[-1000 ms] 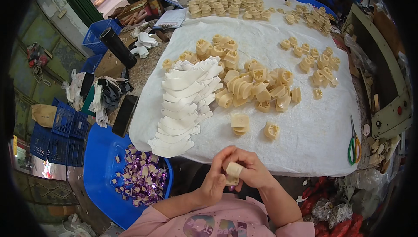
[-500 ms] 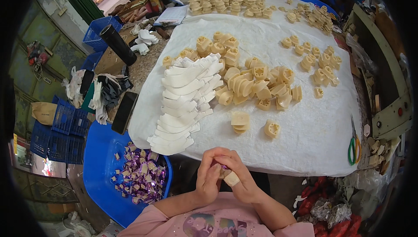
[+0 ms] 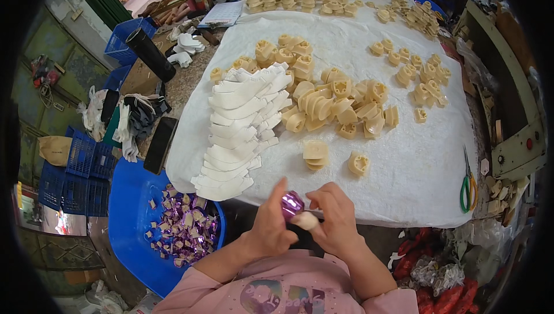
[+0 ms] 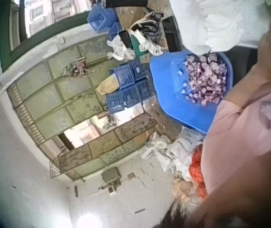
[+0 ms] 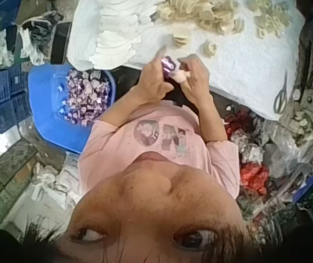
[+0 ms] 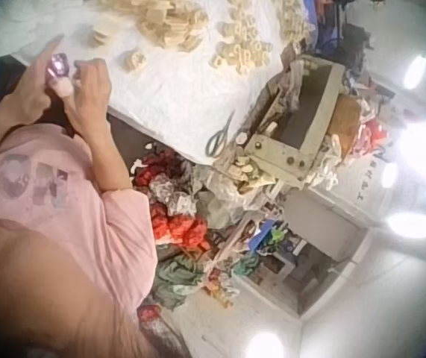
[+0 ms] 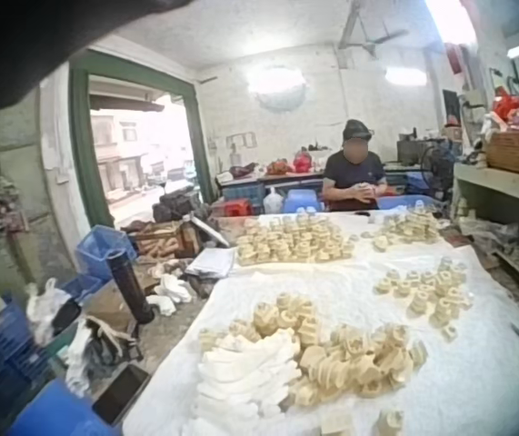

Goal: The recorder is assembling small beige plastic components for shoes, likely heel or sole parts, by pressing them into purple decorative or structural bases and trimming excess material with scissors.

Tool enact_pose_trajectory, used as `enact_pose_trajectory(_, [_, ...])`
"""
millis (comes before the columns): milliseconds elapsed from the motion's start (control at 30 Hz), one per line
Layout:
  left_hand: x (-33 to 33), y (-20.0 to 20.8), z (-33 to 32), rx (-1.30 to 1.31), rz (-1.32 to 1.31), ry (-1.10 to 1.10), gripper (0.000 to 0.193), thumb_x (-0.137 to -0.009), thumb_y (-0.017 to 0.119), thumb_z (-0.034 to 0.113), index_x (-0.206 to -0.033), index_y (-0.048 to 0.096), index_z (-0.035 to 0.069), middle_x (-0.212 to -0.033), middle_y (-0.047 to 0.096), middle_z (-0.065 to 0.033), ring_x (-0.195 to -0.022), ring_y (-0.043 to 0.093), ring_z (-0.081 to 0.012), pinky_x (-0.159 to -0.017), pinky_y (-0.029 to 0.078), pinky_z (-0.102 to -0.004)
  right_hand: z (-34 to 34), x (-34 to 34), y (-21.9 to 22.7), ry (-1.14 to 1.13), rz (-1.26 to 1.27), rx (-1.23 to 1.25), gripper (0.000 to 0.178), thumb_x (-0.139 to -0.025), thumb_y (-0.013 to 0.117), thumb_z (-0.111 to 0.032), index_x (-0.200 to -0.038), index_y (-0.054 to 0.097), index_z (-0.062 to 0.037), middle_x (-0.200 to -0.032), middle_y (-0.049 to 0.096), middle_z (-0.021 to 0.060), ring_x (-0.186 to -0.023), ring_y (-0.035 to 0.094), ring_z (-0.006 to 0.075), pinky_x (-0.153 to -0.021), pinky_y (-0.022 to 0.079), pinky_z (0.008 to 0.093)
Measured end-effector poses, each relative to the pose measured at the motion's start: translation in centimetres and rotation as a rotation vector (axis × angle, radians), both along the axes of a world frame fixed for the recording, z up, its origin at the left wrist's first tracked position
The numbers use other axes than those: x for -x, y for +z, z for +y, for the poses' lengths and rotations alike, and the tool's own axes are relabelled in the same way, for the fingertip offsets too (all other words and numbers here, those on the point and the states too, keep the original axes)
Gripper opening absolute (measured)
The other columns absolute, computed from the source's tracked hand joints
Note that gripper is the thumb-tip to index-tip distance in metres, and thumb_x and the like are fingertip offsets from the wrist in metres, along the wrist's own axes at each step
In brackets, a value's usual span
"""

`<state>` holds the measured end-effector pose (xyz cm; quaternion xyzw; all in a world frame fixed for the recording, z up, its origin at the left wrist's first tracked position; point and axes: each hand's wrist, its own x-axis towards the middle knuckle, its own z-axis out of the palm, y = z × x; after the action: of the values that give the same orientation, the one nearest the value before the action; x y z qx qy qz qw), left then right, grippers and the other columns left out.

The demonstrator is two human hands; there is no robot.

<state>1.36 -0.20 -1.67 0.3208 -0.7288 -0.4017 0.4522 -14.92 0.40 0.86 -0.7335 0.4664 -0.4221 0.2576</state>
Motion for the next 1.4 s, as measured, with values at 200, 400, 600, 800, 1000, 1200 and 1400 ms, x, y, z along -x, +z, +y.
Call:
enact_pose_trajectory(200, [0.0, -0.1, 0.4, -0.051, -0.002, 0.006, 0.076, -0.089, 0.055, 0.044, -0.134, 0.025, -0.011, -0.106, 0.051, -0.022, -0.086, 0.056, -0.0331, -0.081, 0.045, -0.0393, 0.3, 0.3, -1.2, -0.002, -0.371, -0.244, 0.011, -0.083, 0.059, -0.007, -0.092, 0.059, -0.0003, -0.081, 0.059, 0.0117, -0.067, 0.057, 0.0214, -0.06, 0.044, 0.0289])
enact_pose_trajectory(400, [-0.6, 0.9, 0.1, -0.114, -0.101, 0.04, 0.058, -0.074, 0.075, 0.007, -0.119, 0.04, 0.0, -0.103, 0.05, -0.018, -0.088, 0.055, -0.0283, -0.072, 0.049, -0.0358, 0.1, 0.1, -1.3, 0.176, -0.383, -0.276, 0.02, -0.087, 0.06, -0.012, -0.103, 0.056, 0.0, -0.088, 0.061, 0.0084, -0.077, 0.059, 0.0157, -0.069, 0.047, 0.0272])
enact_pose_trajectory(600, [-0.9, 1.8, 0.0, 0.061, -0.136, 0.075, 0.052, -0.071, 0.076, 0.008, -0.116, 0.05, 0.002, -0.099, 0.051, -0.0151, -0.087, 0.054, -0.0267, -0.075, 0.047, -0.035, 1.3, 0.4, -2.4, 0.209, -0.665, -0.448, 0.024, -0.09, 0.06, -0.012, -0.11, 0.055, 0.0005, -0.096, 0.061, 0.0067, -0.087, 0.059, 0.013, -0.078, 0.049, 0.0261])
enact_pose_trajectory(800, [-0.7, 3.0, -0.2, -0.069, -0.13, 0.046, 0.042, -0.072, 0.073, 0.005, -0.11, 0.056, 0.003, -0.092, 0.055, -0.011, -0.083, 0.057, -0.0246, -0.07, 0.046, -0.0296, 1.8, 0.2, -3.9, 0.141, -0.777, -0.485, 0.027, -0.093, 0.056, -0.019, -0.109, 0.056, 0.0024, -0.098, 0.059, 0.0065, -0.085, 0.058, 0.0127, -0.076, 0.048, 0.0277])
enact_pose_trajectory(1000, [-1.1, 2.7, -0.4, 0.087, -0.19, 0.141, 0.05, -0.062, 0.074, -0.002, -0.108, 0.057, 0.002, -0.093, 0.058, -0.0132, -0.081, 0.057, -0.0264, -0.07, 0.047, -0.0323, -2.0, 0.6, -2.3, 0.288, -0.801, -0.728, 0.024, -0.093, 0.055, -0.027, -0.092, 0.057, -0.0031, -0.073, 0.053, 0.0005, -0.063, 0.048, 0.0078, -0.056, 0.04, 0.0235])
enact_pose_trajectory(1200, [-0.4, 2.2, -0.8, 0.171, -0.212, 0.073, 0.054, -0.059, 0.076, -0.003, -0.109, 0.057, -0.001, -0.089, 0.058, -0.0124, -0.076, 0.056, -0.0247, -0.063, 0.047, -0.0306, -2.4, 1.9, -2.1, 0.36, -0.618, -0.579, 0.018, -0.087, 0.061, -0.017, -0.08, 0.054, -0.002, -0.069, 0.055, 0.0038, -0.059, 0.049, 0.0107, -0.053, 0.04, 0.0266])
enact_pose_trajectory(1400, [0.4, 1.0, -0.7, 0.178, -0.167, 0.133, 0.051, -0.057, 0.08, 0.001, -0.102, 0.055, -0.001, -0.081, 0.056, -0.0118, -0.063, 0.055, -0.0208, -0.052, 0.044, -0.0273, -1.1, 0.9, -1.5, 0.102, -0.289, -0.286, 0.015, -0.086, 0.059, -0.014, -0.084, 0.057, 0.0001, -0.073, 0.058, 0.0083, -0.064, 0.054, 0.0136, -0.057, 0.043, 0.0277])
